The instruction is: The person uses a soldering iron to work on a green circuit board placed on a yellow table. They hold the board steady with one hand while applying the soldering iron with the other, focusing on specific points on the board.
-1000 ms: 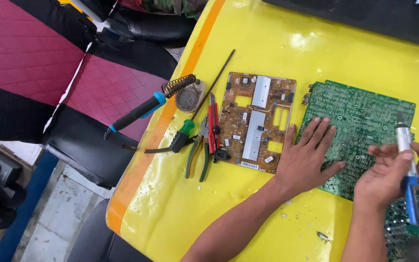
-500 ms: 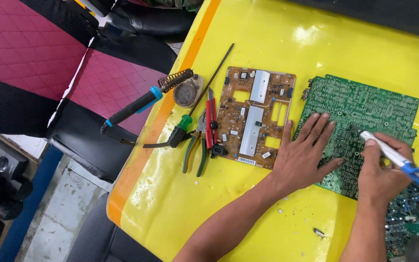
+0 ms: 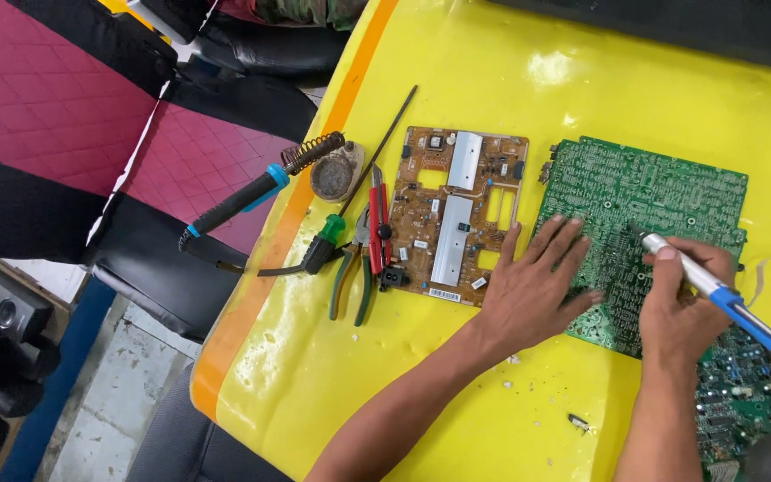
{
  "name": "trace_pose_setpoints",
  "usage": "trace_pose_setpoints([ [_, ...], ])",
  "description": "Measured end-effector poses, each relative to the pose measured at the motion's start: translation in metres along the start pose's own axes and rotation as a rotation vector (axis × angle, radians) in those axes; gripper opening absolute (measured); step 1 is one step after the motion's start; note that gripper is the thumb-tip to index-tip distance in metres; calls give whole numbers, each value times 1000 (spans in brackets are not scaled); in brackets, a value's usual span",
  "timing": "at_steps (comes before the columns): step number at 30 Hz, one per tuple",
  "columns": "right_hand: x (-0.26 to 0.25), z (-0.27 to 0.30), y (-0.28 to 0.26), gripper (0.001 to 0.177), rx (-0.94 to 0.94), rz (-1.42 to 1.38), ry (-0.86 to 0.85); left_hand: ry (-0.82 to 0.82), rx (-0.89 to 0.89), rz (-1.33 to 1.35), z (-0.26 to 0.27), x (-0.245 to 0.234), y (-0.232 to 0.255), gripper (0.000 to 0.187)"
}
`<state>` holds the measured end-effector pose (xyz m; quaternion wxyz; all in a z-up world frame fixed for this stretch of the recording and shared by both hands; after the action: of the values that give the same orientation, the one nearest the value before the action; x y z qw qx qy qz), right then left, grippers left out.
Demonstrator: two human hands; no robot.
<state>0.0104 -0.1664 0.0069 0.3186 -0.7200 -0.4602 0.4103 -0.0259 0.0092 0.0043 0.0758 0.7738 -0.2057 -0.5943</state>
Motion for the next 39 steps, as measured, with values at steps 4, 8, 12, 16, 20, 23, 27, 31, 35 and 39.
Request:
trace_pose_setpoints([
  [4,0,5,8,6,103,-76,87,-34,26,11,3,-29,-25,69],
  [8,1,-1,-2,7,54,-43,31,244,-195,-97,7,-77,-69,41],
  [12,3,-2,-5,8,113,-121,61,250,-722,-239,32,-97,-126,56],
  [16,3,-2,-6,8,109,-113,43,72,-865,-254,48,-90,-148,42],
  [20,3,-3,-9,8,122,-120,31,-1,-886,-266,47,-94,-152,65],
  [23,3,-6,-9,10,112,-110,33,-53,-908,-218,43,-101,-156,68],
  [27,7,-10,-8,18,132,-95,114,-96,-977,-140,46,-102,-162,85],
  [31,2,-13,-11,17,146,-67,147,-150,-908,-75,41,-118,-147,88],
  [35,-2,-15,-7,16,176,-69,87,-312,-965,66,29,-154,-124,75],
  [39,-2,-15,-3,15,146,-66,34,-362,-928,140,34,-169,-106,74],
])
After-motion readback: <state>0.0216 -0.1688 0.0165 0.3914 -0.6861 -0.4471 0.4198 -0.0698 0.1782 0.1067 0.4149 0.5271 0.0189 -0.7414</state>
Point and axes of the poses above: each hand's wrist, its own z-axis away from the middle knuckle, its own x-axis out of the palm, y = z × x, the point moved 1 cm from there along -z, towards the middle knuckle, and after that the axes turned 4 degrees about -x, right-handed, at the moved point
